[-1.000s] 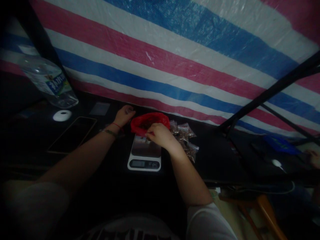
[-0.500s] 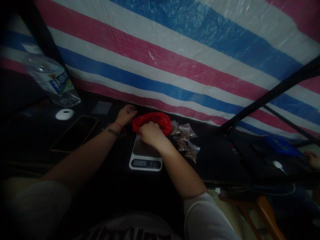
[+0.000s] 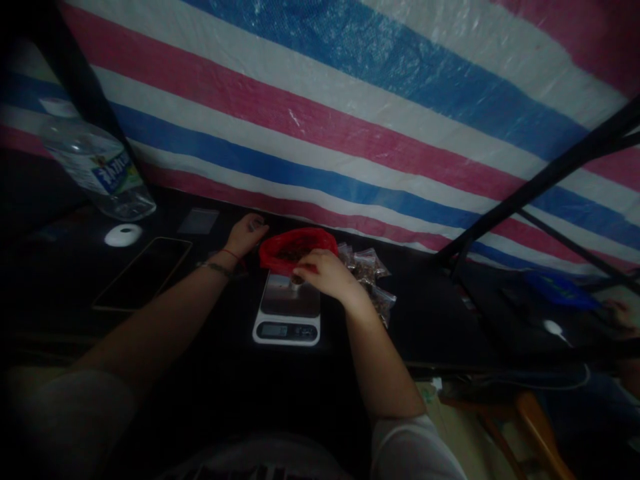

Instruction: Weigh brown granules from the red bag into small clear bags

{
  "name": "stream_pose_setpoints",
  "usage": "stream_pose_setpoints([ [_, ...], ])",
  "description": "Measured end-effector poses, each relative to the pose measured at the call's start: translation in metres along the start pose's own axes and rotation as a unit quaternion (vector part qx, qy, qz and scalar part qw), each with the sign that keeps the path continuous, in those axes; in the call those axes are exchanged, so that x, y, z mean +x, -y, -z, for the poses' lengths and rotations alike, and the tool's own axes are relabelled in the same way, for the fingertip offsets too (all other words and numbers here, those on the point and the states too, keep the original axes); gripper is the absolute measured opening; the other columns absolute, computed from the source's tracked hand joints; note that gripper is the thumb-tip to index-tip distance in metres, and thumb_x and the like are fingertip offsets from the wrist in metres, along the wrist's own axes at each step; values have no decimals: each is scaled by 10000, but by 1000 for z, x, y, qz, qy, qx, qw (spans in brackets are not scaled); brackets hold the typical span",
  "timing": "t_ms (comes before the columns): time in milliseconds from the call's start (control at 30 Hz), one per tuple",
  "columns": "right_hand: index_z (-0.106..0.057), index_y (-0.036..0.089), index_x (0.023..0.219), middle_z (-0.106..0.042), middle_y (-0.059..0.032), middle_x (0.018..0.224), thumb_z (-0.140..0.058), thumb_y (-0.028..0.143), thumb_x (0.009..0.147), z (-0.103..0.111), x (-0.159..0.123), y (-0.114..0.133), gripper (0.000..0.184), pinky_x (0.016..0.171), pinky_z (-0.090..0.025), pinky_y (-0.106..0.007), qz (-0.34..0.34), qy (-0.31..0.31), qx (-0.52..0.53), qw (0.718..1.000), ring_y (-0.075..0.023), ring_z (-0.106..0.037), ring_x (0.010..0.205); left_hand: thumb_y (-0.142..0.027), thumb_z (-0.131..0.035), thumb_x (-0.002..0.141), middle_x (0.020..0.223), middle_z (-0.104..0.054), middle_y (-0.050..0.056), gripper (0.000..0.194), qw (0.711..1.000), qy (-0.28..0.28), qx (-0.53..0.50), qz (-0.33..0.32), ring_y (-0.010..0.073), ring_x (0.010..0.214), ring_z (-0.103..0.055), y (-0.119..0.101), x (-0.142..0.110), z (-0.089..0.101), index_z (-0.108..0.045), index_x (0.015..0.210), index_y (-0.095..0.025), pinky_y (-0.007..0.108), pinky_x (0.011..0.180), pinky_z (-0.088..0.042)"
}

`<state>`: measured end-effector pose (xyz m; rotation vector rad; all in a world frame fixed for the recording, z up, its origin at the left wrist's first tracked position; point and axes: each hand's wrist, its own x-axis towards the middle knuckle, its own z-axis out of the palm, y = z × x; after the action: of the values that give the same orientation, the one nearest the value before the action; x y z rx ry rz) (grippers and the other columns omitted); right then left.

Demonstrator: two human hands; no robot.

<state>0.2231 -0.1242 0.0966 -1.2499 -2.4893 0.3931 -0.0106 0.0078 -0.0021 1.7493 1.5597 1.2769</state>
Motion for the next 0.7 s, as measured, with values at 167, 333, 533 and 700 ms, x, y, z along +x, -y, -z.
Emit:
stream_pose_setpoints([
  [167,-646,178,1135,-655,-99,1099,-748,318,721,-22,-8,-15,449,935,-408,-376,18,-7,8,1000,-226,-551,1067,-413,-598,725,949,-663,56,328,1000,2,4,8,194,848,-603,-3,-1,2,-620,965,-191,305,793,-455],
  [333,-645,204,1113,-667,-68,1061,-700,302,774,-31,-15,-17,357,935,-406,-370,18,-78,33,996,-202,-562,1020,-423,-607,718,942,-663,56,334,1000,6,-4,5,193,841,-601,-3,-1,2,-622,962,-196,309,788,-456],
  [533,-646,200,1120,-666,-76,1042,-714,324,761,-34,-19,-22,386,929,-405,-381,25,-72,33,997,-212,-555,1017,-426,-601,718,939,-661,52,335,1000,7,0,5,192,839,-600,-1,0,0,-614,962,-197,309,784,-458],
  [700,-600,201,1206,-632,-93,1144,-725,383,745,-24,-18,-25,511,968,-393,-405,54,-64,42,996,-229,-536,1093,-430,-603,717,926,-655,54,357,1000,1,-6,-7,190,837,-601,1,0,-1,-608,977,-186,317,795,-463],
])
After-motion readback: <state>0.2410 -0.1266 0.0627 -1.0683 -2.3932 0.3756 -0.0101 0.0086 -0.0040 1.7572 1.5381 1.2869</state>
